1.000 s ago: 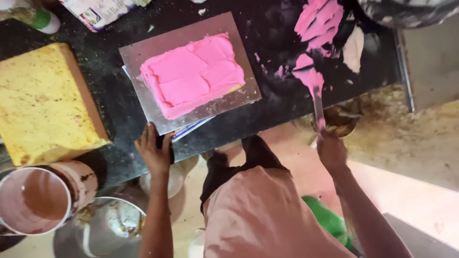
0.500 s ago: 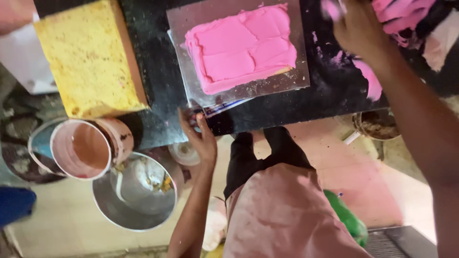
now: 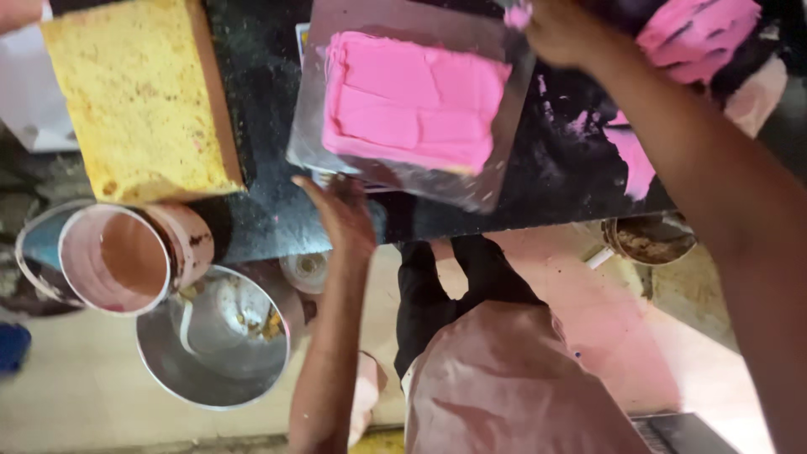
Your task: The person spreads pink frosting over the top and sides of a rectangular cake using a metal spatula on a production counter.
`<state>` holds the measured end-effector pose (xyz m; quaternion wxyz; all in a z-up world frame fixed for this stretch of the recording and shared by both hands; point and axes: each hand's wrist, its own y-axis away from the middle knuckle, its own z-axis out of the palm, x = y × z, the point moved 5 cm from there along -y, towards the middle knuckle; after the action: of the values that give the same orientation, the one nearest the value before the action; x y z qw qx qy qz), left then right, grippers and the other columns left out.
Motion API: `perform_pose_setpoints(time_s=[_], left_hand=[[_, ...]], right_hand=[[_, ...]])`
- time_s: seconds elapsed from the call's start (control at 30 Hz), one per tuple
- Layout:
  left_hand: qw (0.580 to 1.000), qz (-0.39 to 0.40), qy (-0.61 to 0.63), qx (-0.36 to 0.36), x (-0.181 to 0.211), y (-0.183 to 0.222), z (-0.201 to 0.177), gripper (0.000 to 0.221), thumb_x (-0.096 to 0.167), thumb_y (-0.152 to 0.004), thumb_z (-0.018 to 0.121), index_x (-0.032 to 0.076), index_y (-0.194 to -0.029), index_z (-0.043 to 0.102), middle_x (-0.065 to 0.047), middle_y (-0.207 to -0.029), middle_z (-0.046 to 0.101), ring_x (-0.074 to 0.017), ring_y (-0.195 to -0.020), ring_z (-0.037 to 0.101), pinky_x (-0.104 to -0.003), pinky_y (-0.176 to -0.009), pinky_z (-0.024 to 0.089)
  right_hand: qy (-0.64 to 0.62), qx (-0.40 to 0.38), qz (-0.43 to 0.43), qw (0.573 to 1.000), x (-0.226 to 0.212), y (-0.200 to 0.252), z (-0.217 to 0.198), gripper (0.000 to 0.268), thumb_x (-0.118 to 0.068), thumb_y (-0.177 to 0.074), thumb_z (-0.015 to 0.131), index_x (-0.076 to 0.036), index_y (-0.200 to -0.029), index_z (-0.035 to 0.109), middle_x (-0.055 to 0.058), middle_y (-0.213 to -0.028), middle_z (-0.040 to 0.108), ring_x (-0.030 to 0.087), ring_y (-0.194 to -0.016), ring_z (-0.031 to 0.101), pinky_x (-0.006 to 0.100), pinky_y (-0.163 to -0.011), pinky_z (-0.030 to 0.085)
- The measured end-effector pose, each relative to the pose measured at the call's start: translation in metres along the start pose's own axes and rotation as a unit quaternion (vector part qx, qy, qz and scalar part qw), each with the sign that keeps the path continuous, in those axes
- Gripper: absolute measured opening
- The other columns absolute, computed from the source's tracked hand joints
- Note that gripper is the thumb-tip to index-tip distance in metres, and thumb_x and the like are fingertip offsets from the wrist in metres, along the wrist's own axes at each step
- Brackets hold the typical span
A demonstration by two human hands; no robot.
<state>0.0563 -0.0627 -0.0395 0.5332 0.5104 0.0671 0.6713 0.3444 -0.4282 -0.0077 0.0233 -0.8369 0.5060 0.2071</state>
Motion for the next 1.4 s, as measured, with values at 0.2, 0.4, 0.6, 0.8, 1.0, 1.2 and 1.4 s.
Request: perform_pose_setpoints(time_s=[0.2,0.4,0.6,0.8,1.0,1.2,1.4], left_hand=[[0.971,0.014,-0.127,-0.203,0.075,-0.107,0.039,0.092,0.080,-0.091,0.040,-0.004,-0.123,0.061,-0.005,-0.099,0.060,-0.0169,-0.085,0.052,-0.031,-0.080,0.044],[0.925,0.093,-0.286,-0.230,0.094,-0.115,0.055,0.083,0.063,-0.103,0.043,-0.005,-0.150,0.046,-0.013,-0.146,0.060,-0.0224,-0.135,0.059,-0.034,-0.115,0.044],[0.699,0.382,-0.562,-0.223,0.093,-0.015,0.018,0.057,0.038,-0.114,0.044,-0.007,-0.148,0.050,-0.027,-0.153,0.054,-0.0381,-0.143,0.052,-0.045,-0.120,0.039],[0.553,0.442,-0.635,-0.309,0.081,0.016,-0.013,0.063,0.032,-0.114,0.044,-0.007,-0.160,0.027,-0.033,-0.162,0.035,-0.0502,-0.150,0.036,-0.051,-0.125,0.029],[0.559,0.450,-0.637,-0.283,0.076,0.015,-0.016,0.065,0.032,-0.114,0.040,-0.010,-0.160,0.024,-0.033,-0.162,0.035,-0.0518,-0.150,0.036,-0.053,-0.126,0.027],[0.544,0.441,-0.670,-0.246,0.075,0.018,-0.015,0.065,0.031,-0.113,0.039,-0.010,-0.161,0.023,-0.035,-0.162,0.035,-0.0529,-0.149,0.034,-0.054,-0.126,0.026],[0.518,0.455,-0.689,-0.224,0.071,0.013,-0.017,0.063,0.031,-0.112,0.042,-0.011,-0.158,0.029,-0.037,-0.161,0.035,-0.0534,-0.150,0.035,-0.055,-0.126,0.027]], right_hand=[[-0.014,0.198,0.025,0.980,-0.059,0.170,0.022,0.030,-0.027,-0.115,0.046,-0.016,-0.143,0.049,0.023,-0.106,0.072,0.035,-0.092,0.075,0.042,-0.083,0.058],[-0.513,0.079,0.283,0.806,-0.108,0.275,-0.020,0.057,-0.031,-0.107,0.050,-0.021,-0.160,0.032,0.009,-0.077,0.064,0.016,-0.055,0.054,0.033,-0.053,0.046],[-0.363,0.242,0.403,0.805,-0.098,0.430,0.096,0.048,-0.015,-0.105,0.051,-0.005,-0.152,0.050,0.012,-0.075,0.065,0.019,-0.055,0.057,0.036,-0.050,0.050],[-0.032,0.324,0.417,0.849,0.012,0.478,0.152,0.048,-0.006,-0.101,0.059,0.003,-0.148,0.056,0.019,-0.075,0.062,0.035,-0.065,0.060,0.051,-0.068,0.048],[-0.261,0.168,0.551,0.775,-0.096,0.374,0.178,0.054,-0.007,-0.099,0.053,-0.008,-0.152,0.048,0.014,-0.067,0.065,0.029,-0.052,0.058,0.045,-0.047,0.050],[-0.117,0.351,0.374,0.851,-0.026,0.409,0.127,0.029,-0.012,-0.101,0.062,0.001,-0.127,0.059,0.018,-0.072,0.062,0.032,-0.063,0.062,0.046,-0.058,0.048],[-0.044,0.154,0.474,0.866,0.088,0.395,0.126,0.028,-0.024,-0.102,0.070,0.002,-0.108,0.072,0.025,-0.086,0.070,0.040,-0.080,0.069,0.050,-0.074,0.053]])
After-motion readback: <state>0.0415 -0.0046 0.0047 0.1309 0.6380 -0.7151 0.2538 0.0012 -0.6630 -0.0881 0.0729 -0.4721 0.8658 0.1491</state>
